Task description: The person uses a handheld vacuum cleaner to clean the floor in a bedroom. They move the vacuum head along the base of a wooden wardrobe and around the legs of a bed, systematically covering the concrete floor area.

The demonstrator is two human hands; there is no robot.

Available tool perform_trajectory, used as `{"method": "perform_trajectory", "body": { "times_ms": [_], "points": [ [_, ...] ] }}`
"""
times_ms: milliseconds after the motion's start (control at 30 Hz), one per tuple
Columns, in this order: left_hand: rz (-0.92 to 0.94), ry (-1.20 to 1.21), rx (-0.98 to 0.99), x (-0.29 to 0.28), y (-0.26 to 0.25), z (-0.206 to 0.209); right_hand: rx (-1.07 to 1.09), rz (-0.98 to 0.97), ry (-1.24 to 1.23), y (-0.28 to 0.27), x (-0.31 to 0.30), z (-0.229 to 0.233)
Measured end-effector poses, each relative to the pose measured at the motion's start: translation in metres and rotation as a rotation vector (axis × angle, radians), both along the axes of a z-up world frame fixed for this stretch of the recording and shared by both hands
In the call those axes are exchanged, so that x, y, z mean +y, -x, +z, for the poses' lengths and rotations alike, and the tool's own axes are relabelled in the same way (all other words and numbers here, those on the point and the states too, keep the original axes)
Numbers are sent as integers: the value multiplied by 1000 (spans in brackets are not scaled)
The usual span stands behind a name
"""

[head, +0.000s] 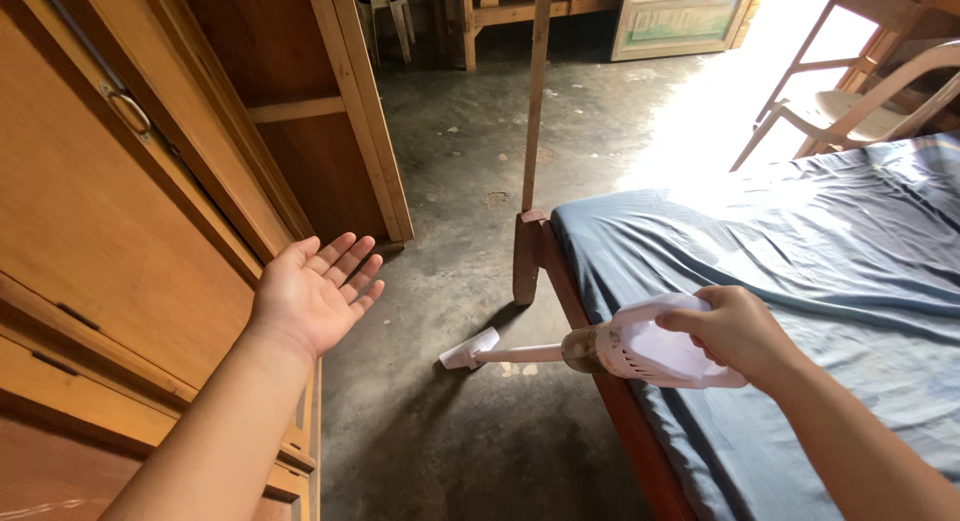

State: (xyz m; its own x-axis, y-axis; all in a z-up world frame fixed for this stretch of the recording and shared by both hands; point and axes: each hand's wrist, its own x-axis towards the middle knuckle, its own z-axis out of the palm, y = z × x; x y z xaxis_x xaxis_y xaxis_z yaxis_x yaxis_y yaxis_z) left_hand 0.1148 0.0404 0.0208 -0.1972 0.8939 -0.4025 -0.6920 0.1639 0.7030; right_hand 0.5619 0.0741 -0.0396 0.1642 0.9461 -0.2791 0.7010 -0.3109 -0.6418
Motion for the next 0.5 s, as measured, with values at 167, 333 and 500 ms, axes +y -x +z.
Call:
{"method": "perform_trajectory", "body": {
  "times_ms": [167, 333, 500],
  "points": [
    [-4, 18, -20, -5, -2, -5, 85, -63, -34, 20, -22, -27],
    [-12, 36, -29, -3, 4, -12, 83, -60, -75, 51, -27, -54],
    [-17, 59, -42, 3, 12, -20, 6, -15, -96, 80, -13, -63]
  ]
}}
